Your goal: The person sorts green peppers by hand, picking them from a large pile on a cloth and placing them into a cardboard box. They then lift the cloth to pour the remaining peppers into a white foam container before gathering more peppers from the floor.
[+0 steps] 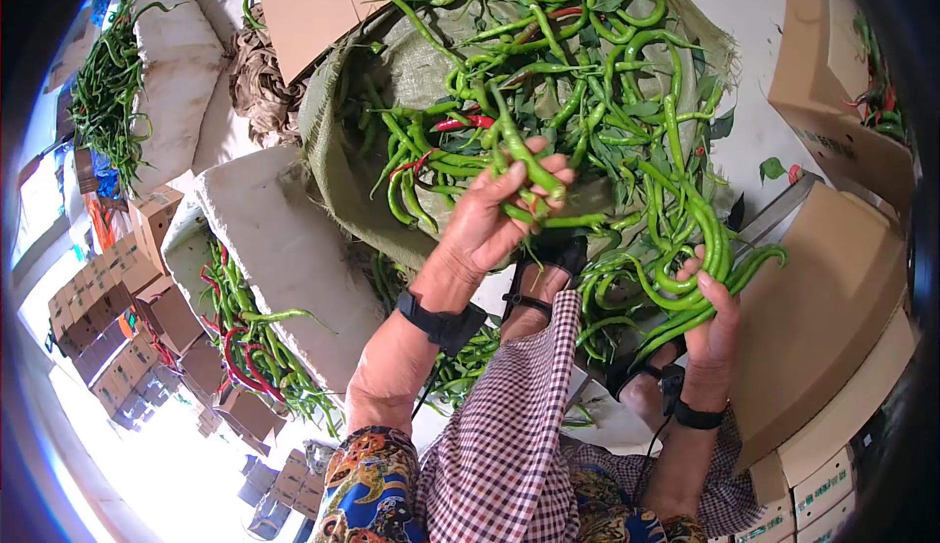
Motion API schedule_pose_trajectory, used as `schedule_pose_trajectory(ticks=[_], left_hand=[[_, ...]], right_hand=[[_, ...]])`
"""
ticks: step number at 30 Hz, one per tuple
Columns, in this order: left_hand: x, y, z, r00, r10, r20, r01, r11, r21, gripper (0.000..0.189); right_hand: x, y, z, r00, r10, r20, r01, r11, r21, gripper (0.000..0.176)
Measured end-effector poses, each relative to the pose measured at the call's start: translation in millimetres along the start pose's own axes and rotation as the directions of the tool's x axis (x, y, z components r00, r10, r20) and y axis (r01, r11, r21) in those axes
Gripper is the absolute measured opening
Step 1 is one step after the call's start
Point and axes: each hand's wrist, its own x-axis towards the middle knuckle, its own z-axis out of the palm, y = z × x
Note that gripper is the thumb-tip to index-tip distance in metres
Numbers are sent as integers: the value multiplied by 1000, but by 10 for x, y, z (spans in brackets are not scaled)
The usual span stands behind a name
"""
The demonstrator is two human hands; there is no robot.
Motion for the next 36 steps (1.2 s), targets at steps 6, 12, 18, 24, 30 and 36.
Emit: schedule_pose_trajectory(ticks=[6, 12, 18, 24, 30, 36], left_hand=[[-21, -242, -233, 892, 383, -242, -45, 606, 794, 48], [-346, -283, -532, 847, 457, -272, -24, 544, 839, 27], [-292, -618, -527, 874, 455, -169, 49, 265, 963, 22], [-454, -731, -621, 925, 380, 33, 76, -268, 960, 34], [-226, -1008, -547, 871, 440, 218, -11, -427, 904, 30], [-245, -911, -428, 922, 357, 151, -187, 68, 980, 9]], right_hand=[[-18, -10, -99, 999, -28, -19, 28, 1000, -7, 41], [-1, 11, -154, 998, -35, -59, 36, 999, 9, 39], [-47, 39, -16, 999, 23, -48, -24, 999, -30, 39], [-60, 72, 10, 997, 31, -72, -33, 999, -26, 38], [-74, 135, 108, 997, 61, -51, -64, 997, -43, 38], [-75, 73, 10, 997, 17, -73, -17, 1000, 9, 39]])
